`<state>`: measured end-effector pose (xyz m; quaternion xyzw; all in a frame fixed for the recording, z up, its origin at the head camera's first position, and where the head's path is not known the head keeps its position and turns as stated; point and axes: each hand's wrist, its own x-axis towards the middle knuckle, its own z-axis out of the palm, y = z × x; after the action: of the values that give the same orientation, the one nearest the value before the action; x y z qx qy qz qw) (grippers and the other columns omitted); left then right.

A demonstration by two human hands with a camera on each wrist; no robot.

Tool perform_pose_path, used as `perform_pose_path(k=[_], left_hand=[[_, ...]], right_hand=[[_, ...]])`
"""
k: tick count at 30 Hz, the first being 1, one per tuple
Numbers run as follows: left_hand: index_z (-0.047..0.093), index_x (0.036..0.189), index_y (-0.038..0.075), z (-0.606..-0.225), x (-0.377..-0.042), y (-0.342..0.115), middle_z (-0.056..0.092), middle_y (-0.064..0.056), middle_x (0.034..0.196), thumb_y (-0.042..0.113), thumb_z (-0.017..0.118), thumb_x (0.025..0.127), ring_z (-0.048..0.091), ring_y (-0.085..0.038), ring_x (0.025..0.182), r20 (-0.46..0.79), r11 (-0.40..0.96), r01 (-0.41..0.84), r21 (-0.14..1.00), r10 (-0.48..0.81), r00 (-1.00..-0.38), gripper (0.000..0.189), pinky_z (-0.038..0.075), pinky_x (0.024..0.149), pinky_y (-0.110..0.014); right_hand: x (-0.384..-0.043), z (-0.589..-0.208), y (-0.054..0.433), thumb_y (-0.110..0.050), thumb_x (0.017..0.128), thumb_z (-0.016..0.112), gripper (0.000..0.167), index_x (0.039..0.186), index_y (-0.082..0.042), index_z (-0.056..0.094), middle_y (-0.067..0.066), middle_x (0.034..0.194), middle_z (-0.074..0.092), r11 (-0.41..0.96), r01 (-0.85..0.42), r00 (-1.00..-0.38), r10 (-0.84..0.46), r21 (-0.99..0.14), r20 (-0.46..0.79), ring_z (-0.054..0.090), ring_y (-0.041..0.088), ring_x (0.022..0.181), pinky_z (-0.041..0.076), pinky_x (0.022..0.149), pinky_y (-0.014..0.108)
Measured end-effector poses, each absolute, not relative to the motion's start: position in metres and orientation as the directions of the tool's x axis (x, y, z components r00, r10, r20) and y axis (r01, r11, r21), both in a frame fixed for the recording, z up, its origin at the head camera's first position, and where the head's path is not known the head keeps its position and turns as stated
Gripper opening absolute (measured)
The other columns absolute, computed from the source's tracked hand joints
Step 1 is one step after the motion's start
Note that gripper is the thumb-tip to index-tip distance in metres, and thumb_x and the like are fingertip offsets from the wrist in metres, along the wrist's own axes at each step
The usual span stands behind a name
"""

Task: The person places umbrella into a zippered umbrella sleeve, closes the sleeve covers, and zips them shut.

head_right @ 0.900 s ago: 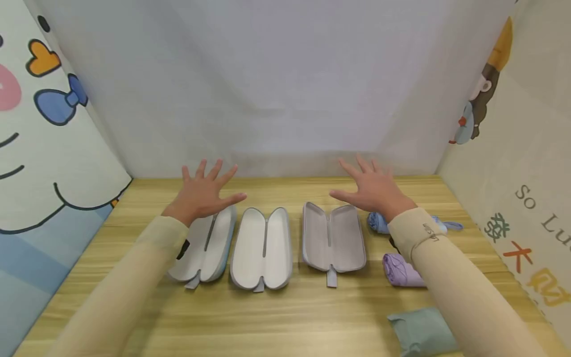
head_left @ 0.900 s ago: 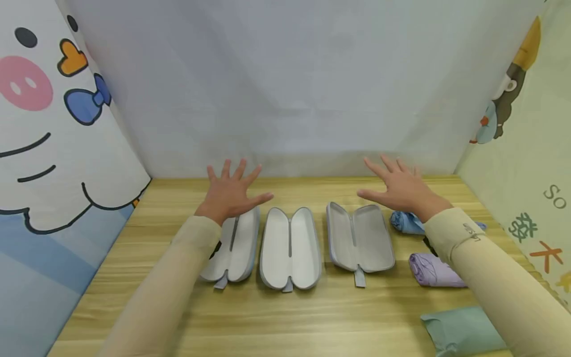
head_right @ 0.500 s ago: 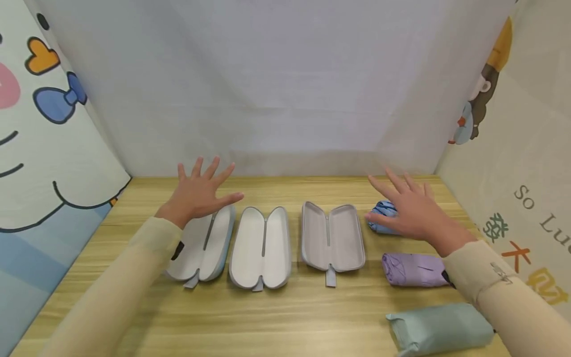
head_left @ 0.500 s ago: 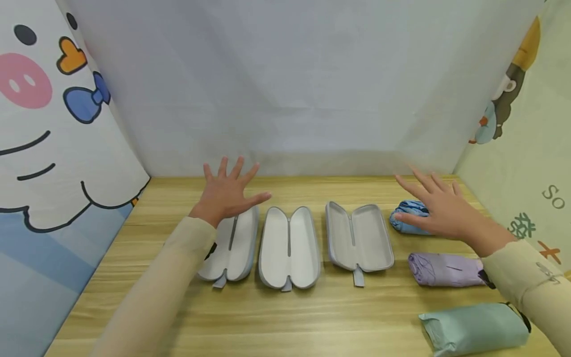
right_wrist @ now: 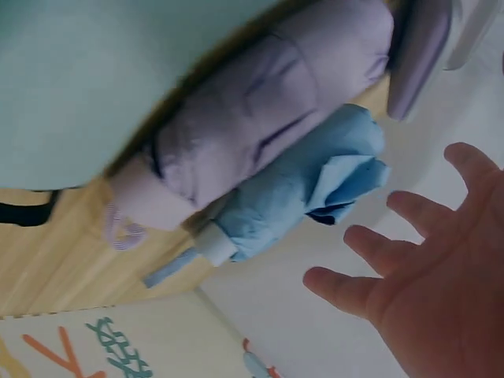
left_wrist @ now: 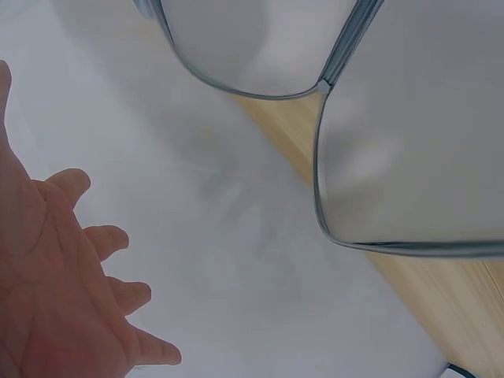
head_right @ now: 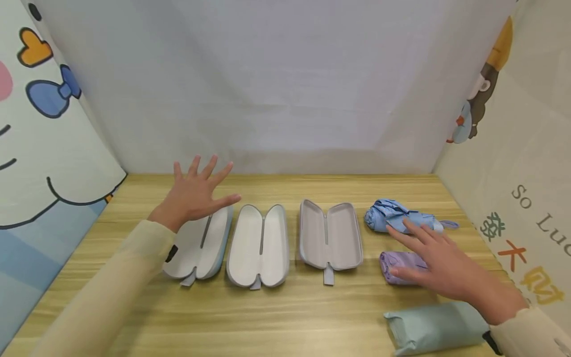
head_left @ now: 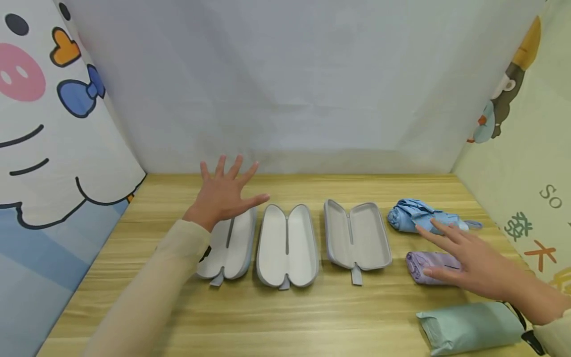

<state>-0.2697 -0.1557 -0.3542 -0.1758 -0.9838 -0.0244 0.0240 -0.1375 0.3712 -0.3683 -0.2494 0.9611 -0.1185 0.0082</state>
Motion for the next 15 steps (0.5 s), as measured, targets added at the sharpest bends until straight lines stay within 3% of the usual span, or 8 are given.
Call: perform_pose_path(k=[7, 11, 15], left_hand=[[0.015, 0.167, 0.029, -0.354, -0.267, -0.159, 0.004, -0.016, 0.172, 0.082, 0.039, 0.094, -0.004, -0.05, 0.154, 0.062, 0.937, 0.344, 0.069, 0.34, -0.939, 0.093, -0.011, 0.11, -0.079], [0.014, 0.167, 0.03, -0.355, -0.265, -0.159, 0.004, -0.015, 0.172, 0.082, 0.038, 0.094, -0.004, -0.049, 0.154, 0.058, 0.938, 0.342, 0.063, 0.339, -0.939, 0.093, -0.011, 0.11, -0.079], [0.016, 0.167, 0.029, -0.354, -0.263, -0.159, 0.006, -0.016, 0.171, 0.082, 0.039, 0.094, -0.003, -0.05, 0.154, 0.064, 0.937, 0.343, 0.067, 0.339, -0.939, 0.093, -0.01, 0.11, -0.079]], right_hand=[[-0.134, -0.387, 0.389, -0.046, 0.088, 0.08, 0.082, 0.159, -0.031, 0.041, 0.031, 0.151, 0.045, 0.848, -0.496, -0.853, -0.516, -0.188, -0.075, 0.047, 0.059, 0.129, 0.04, 0.089, 0.078], [-0.139, -0.393, 0.396, -0.032, 0.085, 0.084, 0.084, 0.159, -0.025, 0.044, 0.036, 0.145, 0.048, 0.84, -0.498, -0.831, -0.533, -0.215, -0.16, 0.056, 0.057, 0.119, 0.045, 0.086, 0.077], [-0.144, -0.397, 0.397, -0.02, 0.081, 0.088, 0.081, 0.153, -0.016, 0.051, 0.033, 0.137, 0.056, 0.832, -0.523, -0.821, -0.55, -0.185, -0.153, 0.063, 0.05, 0.111, 0.051, 0.084, 0.068]])
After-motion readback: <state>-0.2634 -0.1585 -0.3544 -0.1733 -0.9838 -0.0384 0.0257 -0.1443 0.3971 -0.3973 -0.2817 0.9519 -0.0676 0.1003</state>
